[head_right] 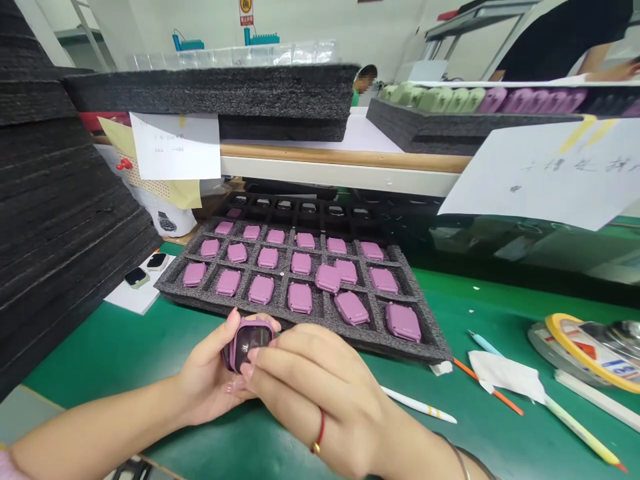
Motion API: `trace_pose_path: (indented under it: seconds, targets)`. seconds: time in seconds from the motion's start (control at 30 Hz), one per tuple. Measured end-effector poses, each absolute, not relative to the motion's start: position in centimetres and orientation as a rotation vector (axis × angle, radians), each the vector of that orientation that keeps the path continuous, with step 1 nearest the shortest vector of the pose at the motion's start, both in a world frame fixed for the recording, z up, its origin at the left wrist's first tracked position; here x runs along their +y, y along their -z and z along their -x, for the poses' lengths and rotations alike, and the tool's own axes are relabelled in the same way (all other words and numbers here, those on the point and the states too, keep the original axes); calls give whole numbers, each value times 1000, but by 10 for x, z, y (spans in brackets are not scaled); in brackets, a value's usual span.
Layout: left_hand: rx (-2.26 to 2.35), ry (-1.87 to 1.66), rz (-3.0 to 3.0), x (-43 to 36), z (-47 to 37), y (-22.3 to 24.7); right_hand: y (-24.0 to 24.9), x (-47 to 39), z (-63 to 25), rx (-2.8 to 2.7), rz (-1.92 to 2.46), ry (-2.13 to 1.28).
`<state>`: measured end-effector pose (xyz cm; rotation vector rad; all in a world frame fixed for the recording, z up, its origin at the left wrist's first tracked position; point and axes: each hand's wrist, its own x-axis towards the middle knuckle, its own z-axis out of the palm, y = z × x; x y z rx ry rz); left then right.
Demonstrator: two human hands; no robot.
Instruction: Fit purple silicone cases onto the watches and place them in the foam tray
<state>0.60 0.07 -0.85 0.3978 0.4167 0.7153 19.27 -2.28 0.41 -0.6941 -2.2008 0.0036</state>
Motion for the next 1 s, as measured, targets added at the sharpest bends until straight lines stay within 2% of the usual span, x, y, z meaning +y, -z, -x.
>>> trace_pose_path:
  seconds: [0.1, 0.27, 0.37, 0.6, 0.7, 0.83, 1.0]
  targets:
    - [432, -788, -530, -3, -10, 12, -10, -14, -183, -2193, 688, 40]
    - [537, -846, -562, -5, -13, 14, -12, -12, -177, -2080, 815, -326]
    - [494, -801, -510, -2, -11, 11, -14, -10, -182, -2020, 815, -426]
    - [476, -722, -496, 1, -7, 9, -16, -5, -184, -2069, 754, -368]
    - [479, -763, -473, 1, -7, 10, -20, 0, -190, -2129, 774, -242]
    - [547, -783, -404, 2, -8, 7, -23, 22, -219, -1989, 1063, -62]
    - [633, -794, -536, 0, -8, 5, -6, 56, -253, -1910, 1409, -108]
